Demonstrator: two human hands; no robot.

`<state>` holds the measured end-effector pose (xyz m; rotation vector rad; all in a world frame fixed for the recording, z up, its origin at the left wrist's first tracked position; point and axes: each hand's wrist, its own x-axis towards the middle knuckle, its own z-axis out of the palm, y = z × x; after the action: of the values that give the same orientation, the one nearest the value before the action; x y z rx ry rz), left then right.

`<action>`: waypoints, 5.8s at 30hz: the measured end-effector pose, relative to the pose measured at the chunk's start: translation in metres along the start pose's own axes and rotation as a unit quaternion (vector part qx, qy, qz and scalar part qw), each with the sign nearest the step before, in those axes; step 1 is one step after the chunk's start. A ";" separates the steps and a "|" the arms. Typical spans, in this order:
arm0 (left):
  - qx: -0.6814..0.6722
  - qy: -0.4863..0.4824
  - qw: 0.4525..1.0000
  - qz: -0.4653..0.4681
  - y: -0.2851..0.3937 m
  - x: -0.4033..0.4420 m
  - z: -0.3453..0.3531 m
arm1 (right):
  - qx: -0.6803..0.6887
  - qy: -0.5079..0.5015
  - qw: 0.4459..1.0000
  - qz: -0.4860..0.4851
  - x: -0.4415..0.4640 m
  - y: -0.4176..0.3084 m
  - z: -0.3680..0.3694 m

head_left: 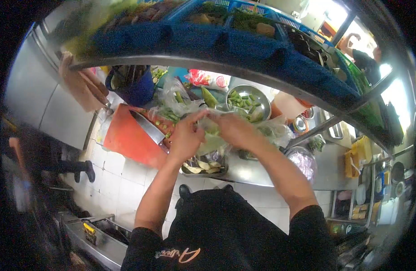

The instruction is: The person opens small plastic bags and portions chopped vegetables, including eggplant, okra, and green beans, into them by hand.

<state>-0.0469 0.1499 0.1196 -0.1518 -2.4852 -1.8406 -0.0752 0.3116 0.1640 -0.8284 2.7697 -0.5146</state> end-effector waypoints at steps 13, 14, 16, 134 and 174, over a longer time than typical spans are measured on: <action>-0.015 0.070 0.997 0.025 -0.001 0.004 -0.042 | -0.066 0.078 0.988 -0.115 -0.008 -0.024 -0.019; -0.025 0.065 0.997 0.028 -0.001 0.003 -0.044 | -0.033 0.143 0.977 -0.154 -0.007 -0.022 -0.017; -0.115 0.058 0.991 0.045 -0.009 0.009 -0.045 | 0.007 0.177 0.965 -0.193 0.002 -0.011 -0.006; -0.326 -0.019 0.938 -0.113 -0.021 -0.072 0.105 | 0.347 0.167 0.919 0.084 -0.118 0.061 0.094; -0.003 -0.244 0.969 0.039 -0.045 -0.042 -0.009 | 0.686 0.121 0.704 0.138 -0.055 0.090 0.075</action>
<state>-0.0104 0.1258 0.0752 -0.7800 -2.7153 -1.9687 -0.0530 0.3926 0.0654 0.0664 1.6776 -2.2276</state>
